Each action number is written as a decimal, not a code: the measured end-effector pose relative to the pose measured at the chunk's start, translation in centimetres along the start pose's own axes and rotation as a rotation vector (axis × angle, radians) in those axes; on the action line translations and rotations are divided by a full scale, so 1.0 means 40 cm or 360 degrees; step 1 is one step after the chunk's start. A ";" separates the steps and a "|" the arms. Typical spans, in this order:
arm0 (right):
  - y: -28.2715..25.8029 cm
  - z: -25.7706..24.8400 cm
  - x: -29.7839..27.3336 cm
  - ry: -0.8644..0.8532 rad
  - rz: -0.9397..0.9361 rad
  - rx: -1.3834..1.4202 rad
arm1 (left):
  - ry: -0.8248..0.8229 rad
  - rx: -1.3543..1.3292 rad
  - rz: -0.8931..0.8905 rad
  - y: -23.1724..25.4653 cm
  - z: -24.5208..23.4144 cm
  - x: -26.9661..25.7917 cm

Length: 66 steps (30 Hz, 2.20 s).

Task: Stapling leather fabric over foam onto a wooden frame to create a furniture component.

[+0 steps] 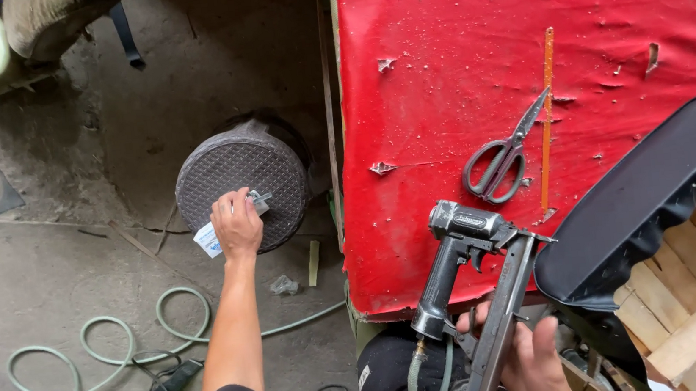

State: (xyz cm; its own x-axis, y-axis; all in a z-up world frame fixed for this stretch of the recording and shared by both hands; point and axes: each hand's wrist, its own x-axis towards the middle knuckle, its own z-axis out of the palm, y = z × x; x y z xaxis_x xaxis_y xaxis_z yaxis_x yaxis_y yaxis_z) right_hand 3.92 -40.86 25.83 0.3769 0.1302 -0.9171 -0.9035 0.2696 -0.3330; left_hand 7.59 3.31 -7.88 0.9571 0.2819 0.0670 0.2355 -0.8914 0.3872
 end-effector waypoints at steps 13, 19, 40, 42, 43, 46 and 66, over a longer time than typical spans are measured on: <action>-0.030 -0.008 -0.086 -0.0395 -0.0643 -0.0214 | 0.0563 -0.0998 0.0098 0.801 -0.673 0.017; -0.030 -0.077 -0.193 -0.0755 -0.0940 -0.0465 | 0.0653 -0.0856 0.1411 1.181 -0.891 -0.090; 0.010 -0.391 -0.402 -0.1271 -0.1481 -0.0815 | -0.0508 -0.0204 0.0889 1.297 -0.859 -0.602; 0.008 -0.393 -0.397 -0.1200 -0.1511 -0.0945 | -0.0100 -0.0391 0.1093 1.285 -0.843 -0.568; 0.001 -0.384 -0.416 -0.1189 -0.1523 -0.0957 | -0.0089 -0.0403 0.1103 1.285 -0.856 -0.536; -0.021 -0.348 -0.455 -0.1147 -0.1443 -0.1232 | -0.0005 -0.0557 0.1125 1.297 -0.896 -0.442; -0.026 -0.150 -0.400 -0.1122 -0.1343 -0.0772 | 0.0517 -0.1837 -0.0258 0.985 -0.742 -0.372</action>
State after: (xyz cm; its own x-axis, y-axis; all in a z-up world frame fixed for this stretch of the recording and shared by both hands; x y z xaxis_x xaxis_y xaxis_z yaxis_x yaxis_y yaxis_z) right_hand -2.38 -48.95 39.53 0.7788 0.6194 -0.0989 -0.2438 0.1537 -0.9576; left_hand -2.36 -25.48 33.68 0.8043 0.5847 0.1054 -0.0992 -0.0426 0.9941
